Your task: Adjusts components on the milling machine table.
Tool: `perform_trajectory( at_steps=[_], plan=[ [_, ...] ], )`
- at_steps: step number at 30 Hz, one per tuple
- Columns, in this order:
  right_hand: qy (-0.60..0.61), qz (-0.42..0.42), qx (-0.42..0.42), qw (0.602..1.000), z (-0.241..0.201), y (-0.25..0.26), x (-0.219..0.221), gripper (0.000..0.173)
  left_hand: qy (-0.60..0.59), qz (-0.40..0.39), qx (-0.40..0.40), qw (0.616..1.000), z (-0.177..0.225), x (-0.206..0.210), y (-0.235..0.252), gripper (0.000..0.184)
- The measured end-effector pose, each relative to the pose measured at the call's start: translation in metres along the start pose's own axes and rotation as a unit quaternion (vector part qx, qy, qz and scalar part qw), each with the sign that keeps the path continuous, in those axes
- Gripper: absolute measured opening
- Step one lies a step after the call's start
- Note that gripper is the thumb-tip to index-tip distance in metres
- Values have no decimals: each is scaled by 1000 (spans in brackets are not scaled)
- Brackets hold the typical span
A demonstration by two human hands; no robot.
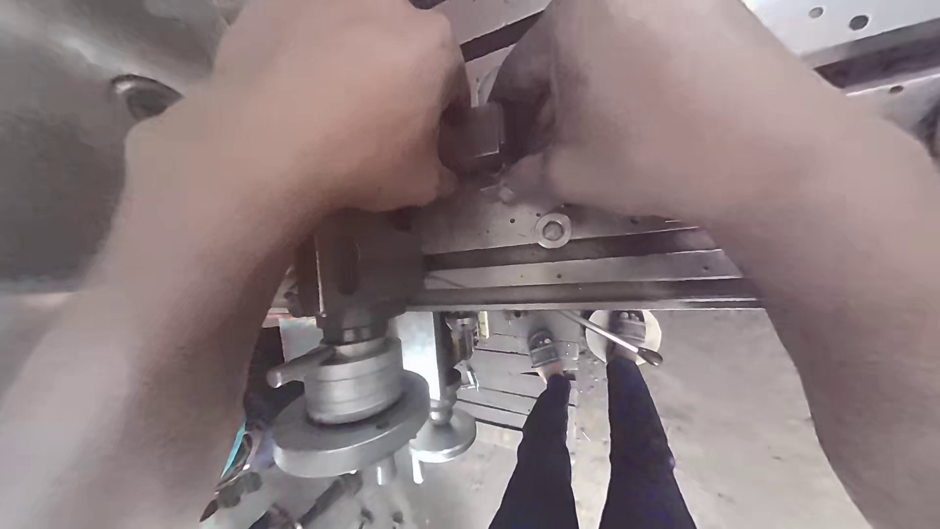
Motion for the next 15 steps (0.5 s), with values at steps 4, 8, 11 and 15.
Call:
perform_trajectory(
  at_steps=[4, 8, 11, 15],
  plan=[
    [1, 2, 12, 1000, 1, 2, 0, 30, 53, -51, -105, 992, 45, -20, -17, 36],
    [6, 9, 19, 1000, 6, 4, 3, 26, 78, -46, -140, 986, 59, -22, -22, 29],
    [-23, 24, 20, 999, 5, 7, 3, 31, 56, -25, -159, 985, 59, -21, -22, 33],
    [-29, 19, 12, 999, 1, 12, 5, 45, 71, -12, -176, 982, 63, -24, -20, 45]
  ],
)
Point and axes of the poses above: each hand's wrist, its own y-axis towards the middle knuckle, its own x-axis out of the palm, z = x × y, the point moved 4 cm from there along y, towards the middle knuckle, and after that the axes turned 15 degrees about z, right-handed, at the moved point
